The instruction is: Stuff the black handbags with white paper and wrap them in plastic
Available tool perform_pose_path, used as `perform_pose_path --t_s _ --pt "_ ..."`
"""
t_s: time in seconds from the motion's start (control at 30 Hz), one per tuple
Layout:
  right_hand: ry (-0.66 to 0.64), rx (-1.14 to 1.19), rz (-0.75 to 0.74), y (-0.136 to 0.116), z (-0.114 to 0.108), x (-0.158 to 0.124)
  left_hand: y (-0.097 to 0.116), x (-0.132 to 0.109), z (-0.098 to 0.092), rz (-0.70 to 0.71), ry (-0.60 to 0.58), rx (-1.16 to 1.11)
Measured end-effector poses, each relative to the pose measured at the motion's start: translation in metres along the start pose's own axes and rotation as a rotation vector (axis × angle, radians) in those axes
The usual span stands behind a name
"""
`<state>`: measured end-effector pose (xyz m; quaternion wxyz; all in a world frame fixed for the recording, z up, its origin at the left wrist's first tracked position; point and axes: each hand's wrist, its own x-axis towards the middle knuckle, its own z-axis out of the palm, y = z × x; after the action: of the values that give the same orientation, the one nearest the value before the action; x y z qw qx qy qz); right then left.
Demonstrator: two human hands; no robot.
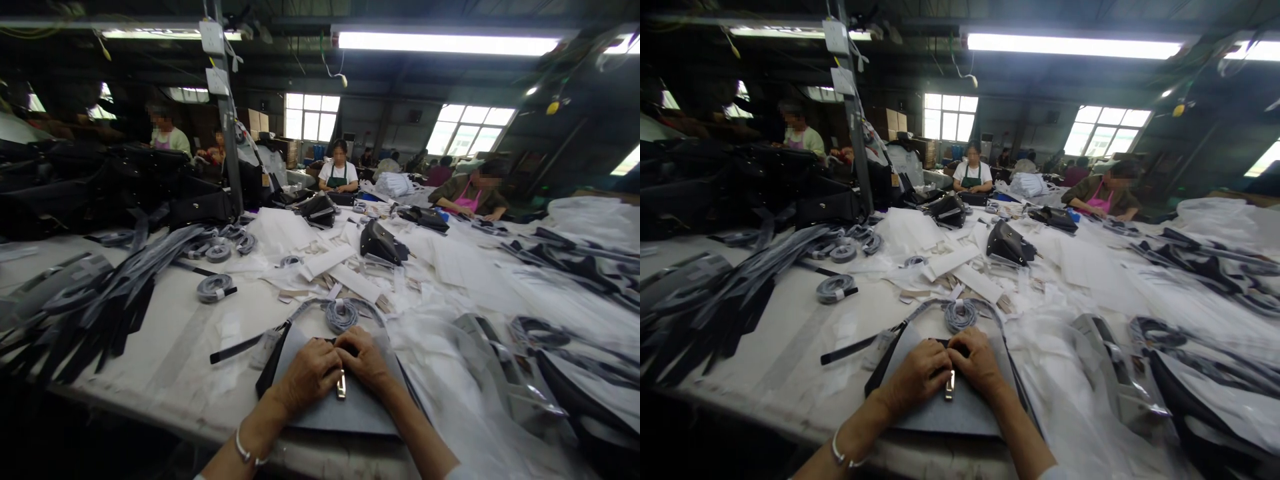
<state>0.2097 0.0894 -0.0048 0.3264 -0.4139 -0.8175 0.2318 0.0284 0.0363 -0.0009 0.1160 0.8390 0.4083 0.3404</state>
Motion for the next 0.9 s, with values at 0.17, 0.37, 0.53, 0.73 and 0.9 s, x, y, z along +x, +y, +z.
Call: perform_pose_path --t_s 0.17,0.37,0.53,0.73,0.9 --pt "-0.007 -0.072 -0.036 0.001 0.003 -0.001 0.004 -0.012 -0.007 0.057 -0.115 0.018" --pt "-0.003 -0.062 -0.056 -0.002 0.002 -0.002 0.011 -0.022 -0.007 0.08 -0.121 0.013" --pt "0.004 -0.067 -0.041 -0.001 0.002 -0.002 0.019 -0.026 -0.007 0.166 -0.127 0.063" --pt "0.0 -0.084 -0.039 -0.003 0.002 -0.003 0.031 -0.041 -0.015 0.076 -0.262 0.23" --pt "-0.023 -0.094 -0.031 -0.005 0.0 -0.001 0.031 -0.046 -0.01 -0.004 -0.357 0.237"
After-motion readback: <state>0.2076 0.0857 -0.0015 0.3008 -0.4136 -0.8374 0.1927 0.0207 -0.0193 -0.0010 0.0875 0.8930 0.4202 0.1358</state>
